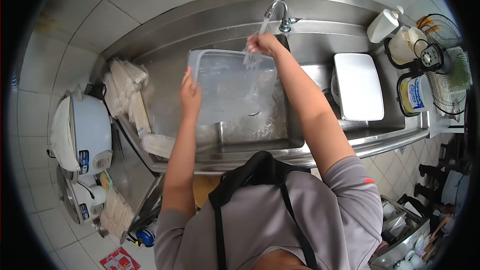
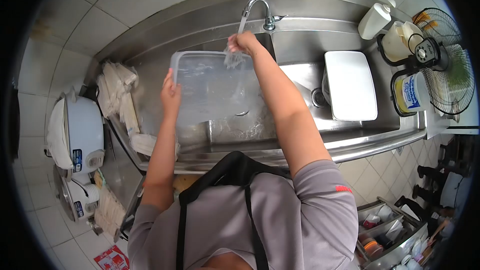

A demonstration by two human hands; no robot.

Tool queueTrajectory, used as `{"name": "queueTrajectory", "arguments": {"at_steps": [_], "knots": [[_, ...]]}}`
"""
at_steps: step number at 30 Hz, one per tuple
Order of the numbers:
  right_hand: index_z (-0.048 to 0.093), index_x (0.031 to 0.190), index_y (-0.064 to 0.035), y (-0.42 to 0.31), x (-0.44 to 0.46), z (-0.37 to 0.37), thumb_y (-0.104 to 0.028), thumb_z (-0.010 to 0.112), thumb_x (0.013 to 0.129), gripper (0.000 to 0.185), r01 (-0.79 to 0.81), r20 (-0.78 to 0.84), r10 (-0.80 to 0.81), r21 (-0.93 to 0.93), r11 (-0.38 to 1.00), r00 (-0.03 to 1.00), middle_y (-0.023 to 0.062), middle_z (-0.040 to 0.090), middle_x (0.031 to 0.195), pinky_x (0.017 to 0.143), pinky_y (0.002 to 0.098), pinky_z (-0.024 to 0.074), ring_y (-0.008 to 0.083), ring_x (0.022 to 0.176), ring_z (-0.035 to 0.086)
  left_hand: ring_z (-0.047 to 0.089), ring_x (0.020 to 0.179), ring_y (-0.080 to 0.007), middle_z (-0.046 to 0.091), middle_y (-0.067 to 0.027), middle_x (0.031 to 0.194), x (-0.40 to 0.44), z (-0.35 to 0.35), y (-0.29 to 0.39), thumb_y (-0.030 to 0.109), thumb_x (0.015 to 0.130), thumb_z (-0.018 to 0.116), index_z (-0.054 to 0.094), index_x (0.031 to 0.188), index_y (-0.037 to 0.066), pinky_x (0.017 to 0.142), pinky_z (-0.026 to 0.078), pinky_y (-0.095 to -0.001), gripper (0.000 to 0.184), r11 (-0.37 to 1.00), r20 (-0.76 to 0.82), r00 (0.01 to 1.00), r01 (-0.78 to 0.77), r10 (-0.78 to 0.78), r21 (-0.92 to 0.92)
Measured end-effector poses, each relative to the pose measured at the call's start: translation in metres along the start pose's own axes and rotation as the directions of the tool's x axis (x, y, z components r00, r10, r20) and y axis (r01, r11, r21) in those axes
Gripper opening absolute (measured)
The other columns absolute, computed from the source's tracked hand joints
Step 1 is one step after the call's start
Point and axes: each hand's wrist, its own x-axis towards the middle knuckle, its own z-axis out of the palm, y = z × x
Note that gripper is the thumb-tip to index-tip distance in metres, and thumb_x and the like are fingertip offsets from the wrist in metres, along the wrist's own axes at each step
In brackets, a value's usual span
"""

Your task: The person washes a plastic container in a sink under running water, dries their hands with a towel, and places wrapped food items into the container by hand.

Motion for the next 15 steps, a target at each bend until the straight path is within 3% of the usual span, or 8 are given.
{"name": "queueTrajectory", "arguments": {"at_steps": [1,3,4,7,11,12,14,15], "knots": [[0.055,0.092,0.0089,-0.002,-0.001,0.001,0.002,0.045,0.081,0.016,-0.039,0.082,0.04,-0.019,0.999,0.996,0.0157,0.059,0.076,0.056,0.0301,0.0544,0.0224,0.064,0.061,0.053,0.102,-0.0246,0.042,-0.0176,0.13,0.007,0.011,-0.019,-0.006,0.073,0.052,0.04,0.072,-0.002,0.067,0.04,-0.0215,0.012,0.999,0.032,0.999,0.024,-0.023,-0.038],[0.054,0.094,0.0095,-0.002,-0.005,0.005,0.003,0.044,0.081,0.018,-0.112,0.238,0.125,-0.064,0.992,0.963,0.0182,0.06,0.08,0.061,0.032,0.0561,0.0246,0.069,0.063,0.047,0.113,-0.024,0.044,-0.0164,0.129,0.022,0.037,-0.045,-0.004,0.075,0.054,0.044,0.082,-0.001,0.079,0.039,-0.0246,0.013,0.979,0.205,0.964,0.186,-0.166,-0.081],[0.053,0.096,0.01,-0.006,-0.009,0.007,0.004,0.043,0.082,0.018,-0.101,0.136,0.11,-0.077,0.992,0.985,0.0212,0.06,0.086,0.064,0.0328,0.0565,0.0271,0.075,0.063,0.043,0.119,-0.0238,0.045,-0.0157,0.128,0.029,0.051,-0.054,-0.003,0.076,0.056,0.046,0.088,0.0,0.086,0.039,-0.0261,0.016,0.96,0.294,0.928,0.266,-0.229,-0.092],[0.054,0.094,0.0105,-0.013,-0.017,0.009,0.005,0.042,0.082,0.018,-0.101,0.244,0.127,-0.116,0.988,0.961,0.0217,0.06,0.086,0.063,0.034,0.0565,0.0277,0.075,0.063,0.056,0.077,-0.0251,0.055,-0.0159,0.114,0.049,0.094,-0.063,0.002,0.072,0.059,0.045,0.091,0.007,0.067,0.044,-0.0303,0.023,0.999,0.339,0.94,0.037,-0.031,-0.01],[0.062,0.085,0.0035,-0.007,-0.013,0.003,0.001,0.055,0.074,0.013,0.171,0.069,-0.157,-0.315,0.933,0.985,0.0181,0.063,0.083,0.065,0.0362,0.0552,0.0302,0.075,0.064,0.057,0.091,-0.028,0.058,-0.0149,0.104,0.072,0.114,-0.008,0.007,0.071,0.062,0.045,0.103,0.009,0.076,0.043,-0.0348,0.036,0.972,0.643,0.755,-0.034,-0.128,0.232],[0.066,0.084,-0.0052,-0.008,-0.018,0.0,-0.009,0.061,0.071,0.014,0.293,0.141,-0.286,-0.741,0.604,0.948,0.0157,0.064,0.086,0.074,0.0428,0.0507,0.0332,0.08,0.062,0.053,0.104,-0.0236,0.056,-0.0101,0.111,0.078,0.119,0.007,0.0,0.072,0.062,0.046,0.107,0.007,0.086,0.041,-0.0335,0.039,0.952,0.698,0.693,-0.053,-0.183,0.302],[0.066,0.09,-0.0126,-0.008,-0.036,0.003,-0.015,0.061,0.07,0.021,0.382,0.381,-0.147,-0.924,-0.026,0.913,0.0155,0.064,0.089,0.081,0.046,0.0457,0.0348,0.084,0.061,0.054,0.101,-0.0243,0.057,-0.011,0.108,0.087,0.133,-0.001,0.003,0.072,0.063,0.049,0.106,0.008,0.086,0.041,-0.0333,0.037,0.994,0.797,0.603,-0.1,0.023,0.047],[0.063,0.099,-0.0152,-0.004,-0.05,0.002,-0.015,0.06,0.071,0.028,0.306,0.334,-0.13,-0.932,-0.196,0.934,0.0163,0.063,0.09,0.08,0.0441,0.0458,0.0333,0.086,0.06,0.055,0.099,-0.0247,0.058,-0.0115,0.106,0.098,0.14,-0.002,0.004,0.072,0.064,0.051,0.106,0.008,0.086,0.041,-0.0333,0.036,0.989,0.819,0.556,-0.122,0.141,-0.088]]}}
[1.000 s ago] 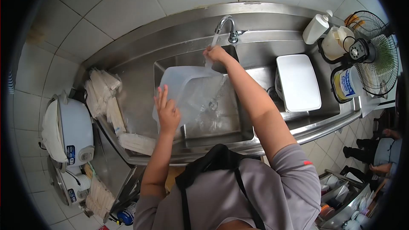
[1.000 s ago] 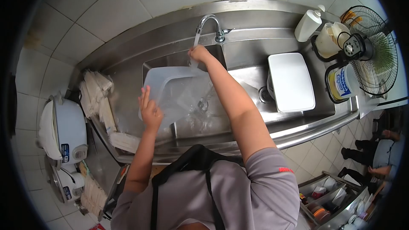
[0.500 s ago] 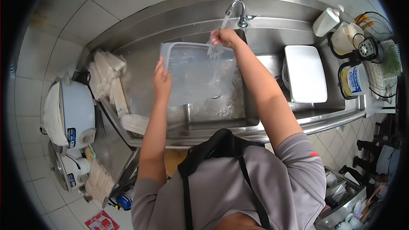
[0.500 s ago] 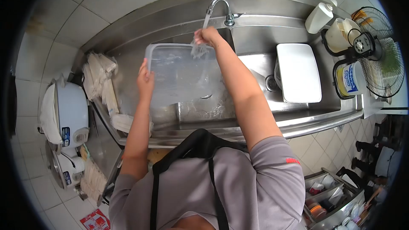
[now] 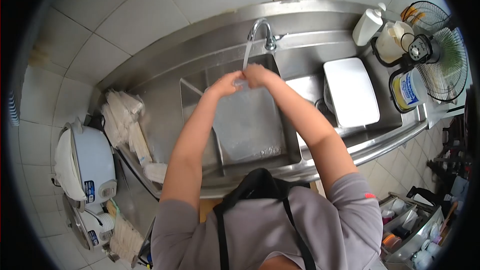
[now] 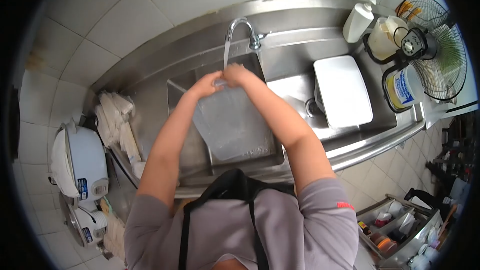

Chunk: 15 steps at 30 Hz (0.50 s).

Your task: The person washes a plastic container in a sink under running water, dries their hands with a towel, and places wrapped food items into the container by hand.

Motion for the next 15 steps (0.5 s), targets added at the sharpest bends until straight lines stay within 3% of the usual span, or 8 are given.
{"name": "queueTrajectory", "arguments": {"at_steps": [1,4,7,11,15], "knots": [[0.059,0.105,-0.0113,0.005,-0.009,0.012,-0.011,0.057,0.072,0.033,0.015,-0.113,-0.021,-0.05,0.999,0.993,0.0169,0.062,0.092,0.078,0.0421,0.047,0.0319,0.084,0.061,0.055,0.097,-0.0243,0.06,-0.0115,0.1,0.008,-0.005,0.008,0.006,0.071,0.067,0.056,0.102,0.008,0.084,0.042,-0.0333,0.033,0.998,0.073,0.996,0.061,-0.06,-0.016],[0.058,0.103,-0.0031,0.015,-0.021,0.026,-0.007,0.051,0.075,0.029,-0.079,-0.216,0.099,0.099,0.992,0.971,0.017,0.063,0.085,0.071,0.041,0.0493,0.0322,0.079,0.062,0.054,0.102,-0.0265,0.058,-0.0103,0.106,0.027,-0.025,0.031,0.009,0.068,0.069,0.06,0.096,0.008,0.085,0.042,-0.0345,0.03,0.99,0.243,0.967,0.037,-0.069,0.133],[0.057,0.103,-0.0012,0.011,-0.047,0.011,-0.005,0.047,0.076,0.028,-0.156,-0.191,0.172,0.098,0.983,0.966,0.0168,0.063,0.08,0.067,0.0405,0.05,0.0322,0.076,0.062,0.056,0.093,-0.0261,0.06,-0.0092,0.094,0.036,-0.026,0.034,0.009,0.066,0.07,0.059,0.09,0.006,0.081,0.043,-0.0337,0.026,0.951,0.123,0.992,-0.071,0.035,0.302],[0.058,0.102,-0.0033,0.013,-0.066,0.008,-0.005,0.046,0.076,0.029,-0.215,-0.197,0.23,0.095,0.972,0.953,0.0174,0.063,0.079,0.066,0.0411,0.05,0.0326,0.075,0.062,0.055,0.091,-0.0272,0.056,-0.0088,0.091,0.034,-0.034,0.029,0.01,0.064,0.07,0.057,0.085,0.007,0.081,0.043,-0.0361,0.024,0.955,-0.221,0.97,0.154,-0.097,0.255],[0.062,0.092,-0.004,0.005,-0.075,-0.005,-0.004,0.048,0.073,0.024,-0.293,-0.167,0.31,0.117,0.949,0.936,0.0178,0.063,0.08,0.068,0.0406,0.0502,0.0326,0.077,0.062,0.054,0.092,-0.028,0.056,-0.0092,0.092,0.03,-0.024,0.031,0.014,0.068,0.068,0.058,0.086,0.007,0.083,0.042,-0.0365,0.022,0.921,-0.334,0.942,0.093,0.042,0.378]]}}
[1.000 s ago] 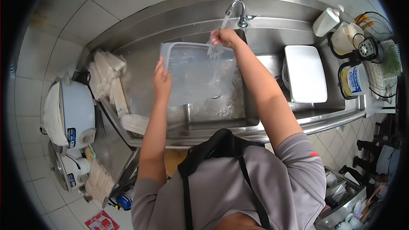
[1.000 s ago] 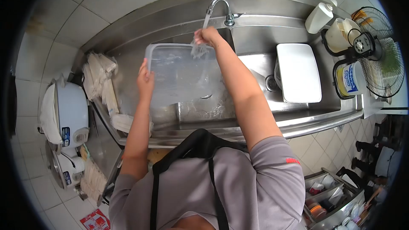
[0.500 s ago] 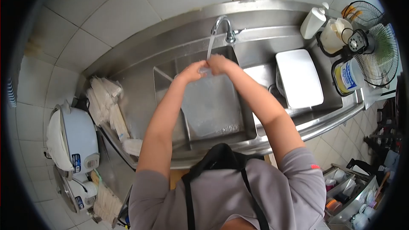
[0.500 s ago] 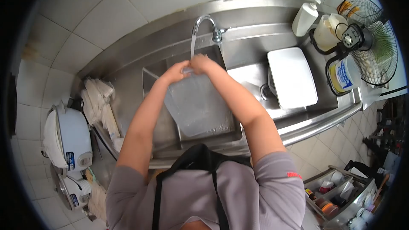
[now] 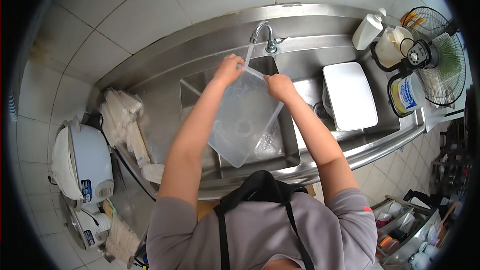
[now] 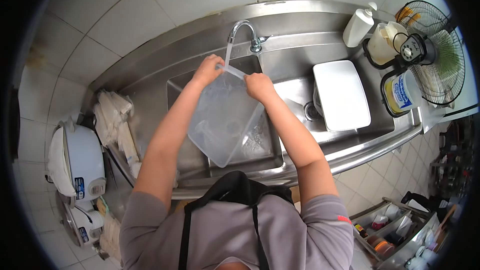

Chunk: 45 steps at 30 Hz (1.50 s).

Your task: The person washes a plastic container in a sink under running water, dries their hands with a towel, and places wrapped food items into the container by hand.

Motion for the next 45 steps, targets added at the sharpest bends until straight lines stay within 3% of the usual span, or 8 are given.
{"name": "queueTrajectory", "arguments": {"at_steps": [14,20,23,27,31,33,35,45], "knots": [[0.06,0.083,-0.0014,-0.028,-0.005,-0.015,-0.006,0.051,0.07,0.017,-0.037,-0.08,0.032,-0.059,0.998,0.996,0.0175,0.062,0.073,0.063,0.0404,0.0505,0.0329,0.071,0.062,0.059,0.077,-0.0239,0.061,-0.0121,0.078,-0.003,0.008,0.005,0.025,0.074,0.064,0.062,0.083,0.001,0.07,0.046,-0.0341,0.027,0.916,-0.347,0.867,0.25,-0.356,-0.315],[0.061,0.077,-0.0006,-0.056,-0.012,-0.008,-0.012,0.053,0.072,0.015,-0.022,-0.212,0.009,-0.061,0.998,0.977,0.0179,0.062,0.071,0.061,0.0385,0.0507,0.0304,0.069,0.063,0.057,0.077,-0.0268,0.058,-0.013,0.089,-0.042,0.021,0.038,0.021,0.077,0.062,0.044,0.115,-0.002,0.067,0.048,-0.0374,0.048,-0.34,0.511,0.708,0.385,-0.488,-0.858],[0.064,0.072,-0.0012,-0.074,-0.019,-0.004,-0.024,0.058,0.073,0.024,0.207,-0.182,-0.222,-0.1,0.973,0.958,0.017,0.062,0.07,0.062,0.0381,0.0505,0.0304,0.068,0.063,0.057,0.082,-0.0304,0.054,-0.0176,0.102,-0.06,0.063,0.016,0.021,0.081,0.057,0.03,0.125,-0.001,0.068,0.049,-0.0401,0.056,-0.028,0.228,0.682,0.291,-0.695,-0.956],[0.065,0.071,-0.0013,-0.046,0.013,-0.018,-0.034,0.061,0.075,0.034,-0.01,-0.114,0.066,0.432,0.902,0.991,0.0185,0.063,0.074,0.065,0.0387,0.0504,0.0329,0.067,0.062,0.057,0.084,-0.0327,0.056,-0.02,0.101,-0.131,0.042,-0.002,0.034,0.09,0.047,0.032,0.116,0.005,0.067,0.05,-0.041,0.042,-0.332,0.403,0.539,0.229,-0.739,-0.915],[0.063,0.08,-0.0008,-0.022,0.07,0.042,-0.012,0.055,0.079,0.014,-0.237,0.146,0.327,0.937,0.259,0.934,0.0113,0.063,0.071,0.054,0.0324,0.0524,0.0221,0.061,0.064,0.058,0.075,-0.0289,0.058,-0.0168,0.092,-0.182,0.057,-0.037,0.047,0.087,0.043,0.038,0.101,0.008,0.061,0.049,-0.0365,0.042,-0.326,0.414,0.456,0.263,-0.788,-0.908],[0.06,0.085,0.0023,-0.03,0.071,0.056,-0.004,0.048,0.08,0.014,-0.36,0.367,-0.101,0.929,0.082,0.925,0.0117,0.061,0.073,0.054,0.0305,0.054,0.0193,0.061,0.062,0.058,0.068,-0.0241,0.059,-0.0131,0.084,-0.182,0.049,-0.034,0.053,0.085,0.042,0.039,0.096,0.01,0.056,0.048,-0.0328,0.045,-0.259,0.382,0.375,0.339,-0.844,-0.905],[0.059,0.086,0.0033,-0.034,0.083,0.069,-0.003,0.052,0.08,0.011,-0.339,0.295,0.218,0.919,0.2,0.93,0.0125,0.061,0.073,0.054,0.0301,0.0541,0.0198,0.062,0.062,0.052,0.059,-0.0182,0.054,-0.0072,0.072,-0.185,0.043,-0.033,0.057,0.083,0.041,0.041,0.088,0.012,0.05,0.043,-0.0285,0.046,-0.239,0.385,0.346,0.395,-0.856,-0.887],[0.062,0.082,0.0024,-0.041,0.076,0.075,0.0,0.059,0.076,0.007,-0.253,0.271,-0.032,0.928,0.273,0.962,0.0094,0.062,0.071,0.055,0.0284,0.0536,0.016,0.06,0.061,0.037,0.043,-0.0077,0.037,0.0046,0.051,-0.174,0.025,-0.033,0.064,0.082,0.036,0.04,0.065,0.018,0.039,0.031,-0.0224,0.05,-0.088,0.373,0.435,0.548,-0.819,-0.832]]}}
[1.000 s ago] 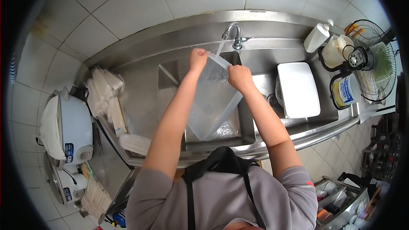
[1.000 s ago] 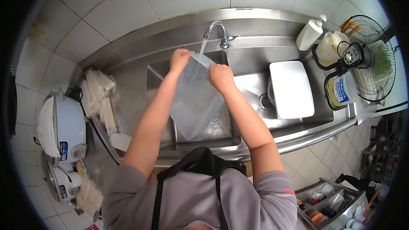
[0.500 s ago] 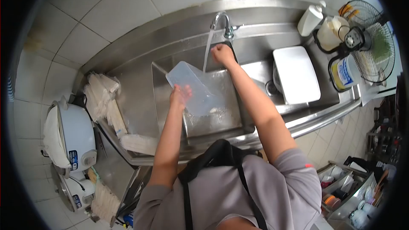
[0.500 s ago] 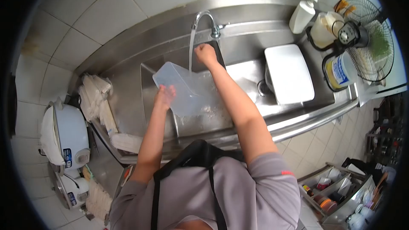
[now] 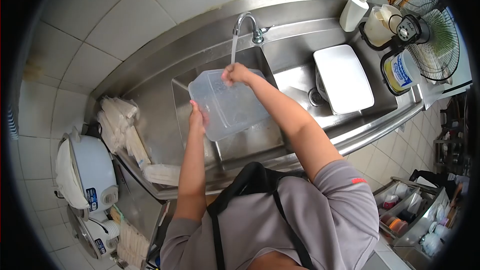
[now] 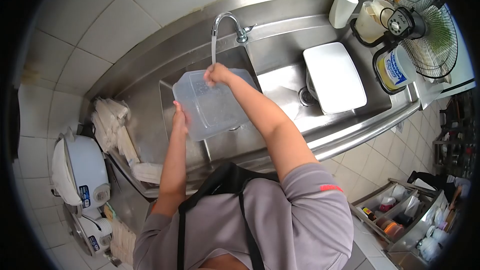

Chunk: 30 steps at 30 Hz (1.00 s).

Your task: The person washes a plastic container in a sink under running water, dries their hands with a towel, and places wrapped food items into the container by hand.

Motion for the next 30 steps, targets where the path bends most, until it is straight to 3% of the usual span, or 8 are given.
{"name": "queueTrajectory", "arguments": {"at_steps": [2,6,12,13,16,20,23,30], "knots": [[0.063,0.084,0.0023,0.001,-0.006,-0.002,0.001,0.061,0.075,0.009,-0.032,0.144,0.024,0.052,0.998,0.989,0.009,0.062,0.071,0.055,0.0279,0.0532,0.0158,0.06,0.061,0.036,0.042,-0.0078,0.036,0.0046,0.051,-0.002,0.008,0.005,0.064,0.082,0.035,0.04,0.064,0.018,0.038,0.03,-0.0222,0.05,1.0,-0.023,0.999,-0.027,0.027,-0.008],[0.063,0.084,0.0036,0.012,0.003,-0.015,0.006,0.057,0.073,0.013,-0.043,-0.09,0.032,-0.125,0.991,0.995,0.0101,0.062,0.072,0.057,0.0297,0.0535,0.0181,0.063,0.062,0.036,0.041,-0.0084,0.038,0.0042,0.052,0.0,0.016,0.006,0.064,0.082,0.035,0.042,0.065,0.018,0.037,0.029,-0.0225,0.05,1.0,-0.049,0.999,-0.002,0.001,-0.017],[0.061,0.087,0.0063,-0.027,0.008,-0.035,0.009,0.05,0.074,0.018,-0.024,-0.091,0.051,0.276,0.961,0.995,0.0132,0.062,0.077,0.057,0.031,0.0537,0.02,0.063,0.062,0.04,0.042,-0.009,0.042,0.0025,0.056,0.012,0.036,0.008,0.057,0.086,0.039,0.046,0.074,0.015,0.038,0.034,-0.0222,0.044,0.994,0.099,0.993,-0.075,0.066,0.082],[0.06,0.089,0.0072,-0.028,0.016,-0.037,0.009,0.05,0.074,0.018,0.057,-0.135,-0.05,0.048,0.997,0.99,0.0149,0.062,0.077,0.056,0.0313,0.0542,0.0215,0.062,0.062,0.041,0.042,-0.0093,0.043,0.0019,0.056,0.007,0.044,0.013,0.055,0.086,0.039,0.047,0.078,0.014,0.038,0.035,-0.0222,0.043,0.988,0.109,0.991,-0.091,0.077,0.125],[0.06,0.089,0.0089,-0.045,0.009,-0.051,0.006,0.053,0.073,0.017,0.022,0.007,-0.024,0.188,0.982,1.0,0.0184,0.062,0.075,0.051,0.0312,0.0543,0.0229,0.057,0.062,0.044,0.043,-0.0106,0.045,0.0,0.058,0.004,0.066,0.023,0.05,0.088,0.041,0.05,0.091,0.011,0.038,0.036,-0.0227,0.04,0.96,0.206,0.973,-0.154,0.106,0.233],[0.058,0.092,0.0082,-0.066,0.002,-0.053,0.003,0.055,0.077,0.016,-0.012,0.029,0.012,0.017,1.0,1.0,0.0169,0.062,0.078,0.055,0.03,0.0548,0.0215,0.062,0.063,0.047,0.044,-0.0125,0.051,-0.0037,0.062,0.009,0.091,0.032,0.039,0.09,0.04,0.051,0.102,0.01,0.039,0.037,-0.0245,0.033,0.917,0.373,0.926,-0.196,0.057,0.347],[0.059,0.086,0.0078,-0.067,0.002,-0.052,0.001,0.055,0.078,0.011,-0.062,0.21,0.034,0.132,0.989,0.977,0.0169,0.062,0.074,0.05,0.0322,0.054,0.0222,0.056,0.062,0.051,0.048,-0.0155,0.057,-0.0072,0.07,0.024,0.103,0.039,0.032,0.09,0.04,0.05,0.104,0.008,0.04,0.04,-0.0264,0.03,0.905,0.458,0.889,-0.193,-0.002,0.379],[0.059,0.084,0.0036,-0.055,0.006,-0.06,-0.005,0.056,0.079,0.01,-0.014,-0.066,0.012,-0.031,0.999,0.998,0.013,0.062,0.074,0.053,0.0313,0.0528,0.0207,0.06,0.062,0.061,0.062,-0.0227,0.061,-0.0138,0.081,0.041,0.118,0.03,0.018,0.087,0.043,0.049,0.1,-0.001,0.048,0.047,-0.0309,0.024,0.92,0.508,0.858,-0.135,-0.078,0.368]]}}
